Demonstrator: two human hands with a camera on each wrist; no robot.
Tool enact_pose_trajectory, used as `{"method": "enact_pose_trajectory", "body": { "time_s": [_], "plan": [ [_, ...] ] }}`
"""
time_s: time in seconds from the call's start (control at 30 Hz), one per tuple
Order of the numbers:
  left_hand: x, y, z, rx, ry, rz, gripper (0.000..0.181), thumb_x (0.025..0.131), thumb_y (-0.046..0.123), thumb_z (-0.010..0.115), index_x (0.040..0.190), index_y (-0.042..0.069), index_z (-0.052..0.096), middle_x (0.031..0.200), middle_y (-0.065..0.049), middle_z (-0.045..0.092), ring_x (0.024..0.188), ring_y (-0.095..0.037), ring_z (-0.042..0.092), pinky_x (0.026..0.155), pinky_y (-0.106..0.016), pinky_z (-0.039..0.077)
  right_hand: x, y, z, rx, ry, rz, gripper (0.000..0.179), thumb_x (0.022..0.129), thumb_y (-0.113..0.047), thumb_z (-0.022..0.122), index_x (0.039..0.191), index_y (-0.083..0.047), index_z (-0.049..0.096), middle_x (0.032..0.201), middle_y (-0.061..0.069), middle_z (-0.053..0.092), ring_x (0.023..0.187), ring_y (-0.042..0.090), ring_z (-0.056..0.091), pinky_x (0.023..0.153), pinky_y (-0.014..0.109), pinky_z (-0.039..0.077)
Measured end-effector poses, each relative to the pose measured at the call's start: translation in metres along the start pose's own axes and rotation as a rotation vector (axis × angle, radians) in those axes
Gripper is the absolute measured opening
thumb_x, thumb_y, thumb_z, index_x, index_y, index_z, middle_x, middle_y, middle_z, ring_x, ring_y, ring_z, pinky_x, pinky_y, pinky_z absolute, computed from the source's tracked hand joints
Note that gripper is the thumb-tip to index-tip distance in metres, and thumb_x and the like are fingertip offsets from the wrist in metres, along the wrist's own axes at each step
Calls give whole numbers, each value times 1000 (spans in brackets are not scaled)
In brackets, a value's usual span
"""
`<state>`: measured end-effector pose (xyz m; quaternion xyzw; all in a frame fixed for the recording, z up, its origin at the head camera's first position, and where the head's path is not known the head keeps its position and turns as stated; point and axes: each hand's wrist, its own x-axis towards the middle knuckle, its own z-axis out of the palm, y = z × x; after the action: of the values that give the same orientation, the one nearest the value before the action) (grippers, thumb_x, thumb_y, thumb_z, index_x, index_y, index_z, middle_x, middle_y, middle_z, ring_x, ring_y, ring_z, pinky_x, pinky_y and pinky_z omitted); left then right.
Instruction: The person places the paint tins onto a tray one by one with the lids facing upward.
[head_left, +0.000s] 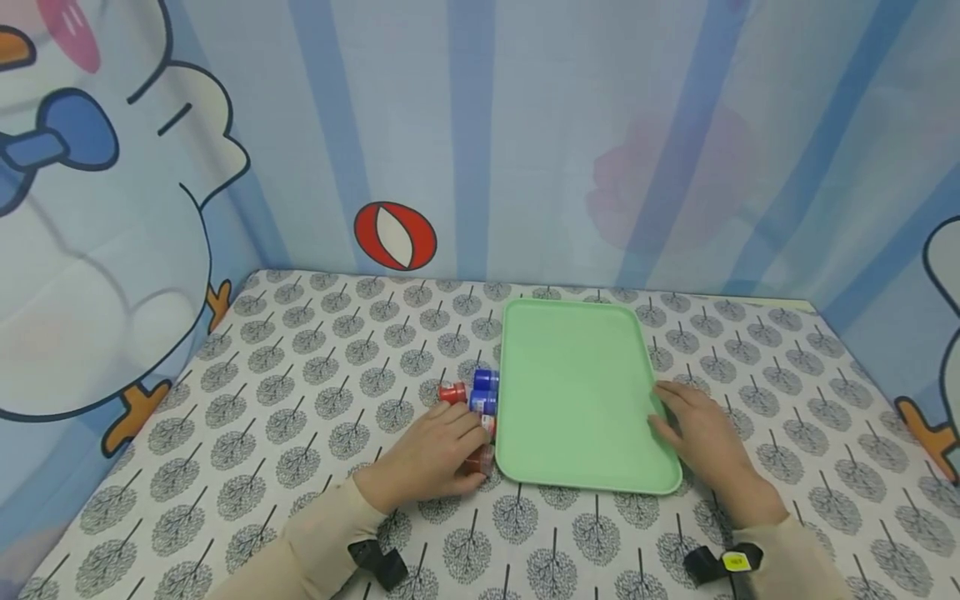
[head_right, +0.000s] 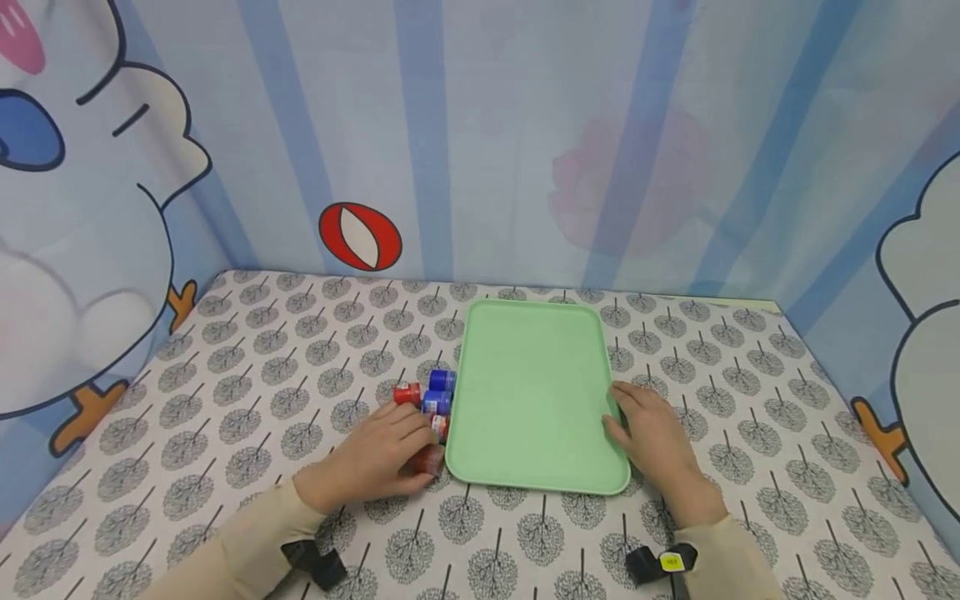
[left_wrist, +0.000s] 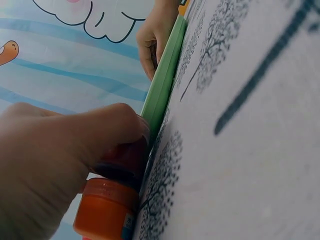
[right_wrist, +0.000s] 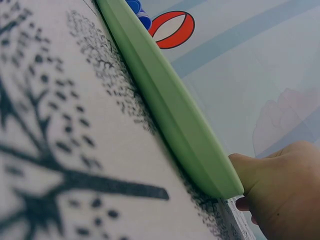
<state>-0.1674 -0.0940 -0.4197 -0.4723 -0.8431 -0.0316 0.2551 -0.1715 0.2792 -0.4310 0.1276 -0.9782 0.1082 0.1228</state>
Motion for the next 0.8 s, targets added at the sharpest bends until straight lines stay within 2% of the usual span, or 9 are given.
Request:
{"method": "enact_pose_trajectory", "body": {
  "time_s": [0.37, 0.57, 0.8],
  "plan": [
    [2, 1, -2, -70, 91, -8, 35, 70, 38, 78, 90, 15, 62, 87, 5, 60, 83, -12, 50, 79, -27, 45, 0, 0, -2, -1, 0, 0, 50, 90, -22, 64, 130, 8, 52, 134, 25, 53, 124, 45, 48, 105, 57, 37],
    [4, 1, 0, -123, 132, -26, 39, 71, 35, 79, 98, 12, 65, 94, 3, 64, 89, -12, 54, 84, -27, 47, 0, 2, -1, -2, 4, 4, 50, 91, -22, 63, 130, 7, 53, 135, 25, 53, 124, 44, 48, 106, 56, 38],
    [8, 2, 1, -162, 177, -40, 38, 70, 33, 79, 98, 12, 64, 91, 4, 63, 85, -12, 54, 80, -27, 46, -1, 1, 0, 10, 9, 9, 49, 90, -21, 64, 129, 7, 53, 135, 24, 53, 124, 44, 49, 106, 56, 38]
  ]
}}
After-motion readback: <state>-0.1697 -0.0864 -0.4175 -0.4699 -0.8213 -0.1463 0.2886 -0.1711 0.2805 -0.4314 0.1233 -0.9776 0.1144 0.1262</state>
